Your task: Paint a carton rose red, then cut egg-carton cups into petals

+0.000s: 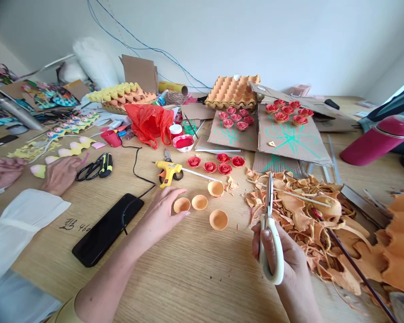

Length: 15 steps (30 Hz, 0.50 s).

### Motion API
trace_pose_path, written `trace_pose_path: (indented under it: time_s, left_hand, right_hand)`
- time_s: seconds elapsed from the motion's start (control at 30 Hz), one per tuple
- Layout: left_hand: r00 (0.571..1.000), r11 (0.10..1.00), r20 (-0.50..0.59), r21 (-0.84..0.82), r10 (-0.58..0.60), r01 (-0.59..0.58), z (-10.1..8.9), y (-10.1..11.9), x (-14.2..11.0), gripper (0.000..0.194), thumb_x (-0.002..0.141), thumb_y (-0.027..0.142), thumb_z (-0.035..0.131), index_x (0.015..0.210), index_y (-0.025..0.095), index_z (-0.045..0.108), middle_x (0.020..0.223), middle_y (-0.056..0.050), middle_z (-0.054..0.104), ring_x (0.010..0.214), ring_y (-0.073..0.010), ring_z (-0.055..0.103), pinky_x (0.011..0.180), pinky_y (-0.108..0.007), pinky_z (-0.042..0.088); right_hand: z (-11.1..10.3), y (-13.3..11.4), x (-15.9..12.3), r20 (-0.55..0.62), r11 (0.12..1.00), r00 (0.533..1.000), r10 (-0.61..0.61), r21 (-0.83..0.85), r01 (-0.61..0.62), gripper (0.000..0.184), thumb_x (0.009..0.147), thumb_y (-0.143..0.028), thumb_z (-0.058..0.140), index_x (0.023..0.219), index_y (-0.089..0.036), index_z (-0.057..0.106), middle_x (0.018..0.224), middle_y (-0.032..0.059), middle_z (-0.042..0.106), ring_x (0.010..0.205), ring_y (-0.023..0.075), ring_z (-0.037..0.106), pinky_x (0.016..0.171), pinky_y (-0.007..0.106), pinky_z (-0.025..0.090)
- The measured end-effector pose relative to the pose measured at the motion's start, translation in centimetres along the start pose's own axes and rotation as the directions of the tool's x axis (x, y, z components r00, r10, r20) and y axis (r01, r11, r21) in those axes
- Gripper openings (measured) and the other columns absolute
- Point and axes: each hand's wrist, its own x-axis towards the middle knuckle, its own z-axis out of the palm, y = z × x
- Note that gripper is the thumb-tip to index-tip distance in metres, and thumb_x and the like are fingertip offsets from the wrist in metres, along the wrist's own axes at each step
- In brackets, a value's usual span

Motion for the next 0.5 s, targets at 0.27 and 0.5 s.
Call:
trace_pose_path:
  time_s: [0.27, 0.5]
  left_hand:
    - [0.999, 0.998, -0.045, 0.060, -0.012, 0.015, -0.3, -0.2, 0.1, 0.029, 0.076, 0.015, 0.074, 0.103, 0.021, 0.068, 0.108, -0.009, 0.062, 0.101, -0.0270, 0.067, 0.093, -0.044, 0.056]
    - [0.995, 0.988, -0.046, -0.129, 0.084, -0.089, -0.7, 3.3, 0.1, 0.044, 0.084, 0.016, 0.069, 0.127, 0.021, 0.058, 0.117, -0.008, 0.065, 0.104, -0.0209, 0.066, 0.095, -0.039, 0.056]
  right_hand:
    - [0.0, -0.2, -0.2, 0.011, 0.998, 0.999, 0.043, 0.043, -0.043, 0.039, 0.091, -0.060, 0.057, 0.097, -0.023, 0.066, 0.067, 0.0008, 0.059, 0.061, 0.0153, 0.049, 0.054, 0.027, 0.039]
    - [0.3, -0.7, -0.2, 0.016, 0.996, 0.999, 0.036, 0.077, -0.037, 0.039, 0.091, -0.061, 0.058, 0.097, -0.023, 0.065, 0.064, -0.0002, 0.057, 0.058, 0.0131, 0.047, 0.053, 0.025, 0.037]
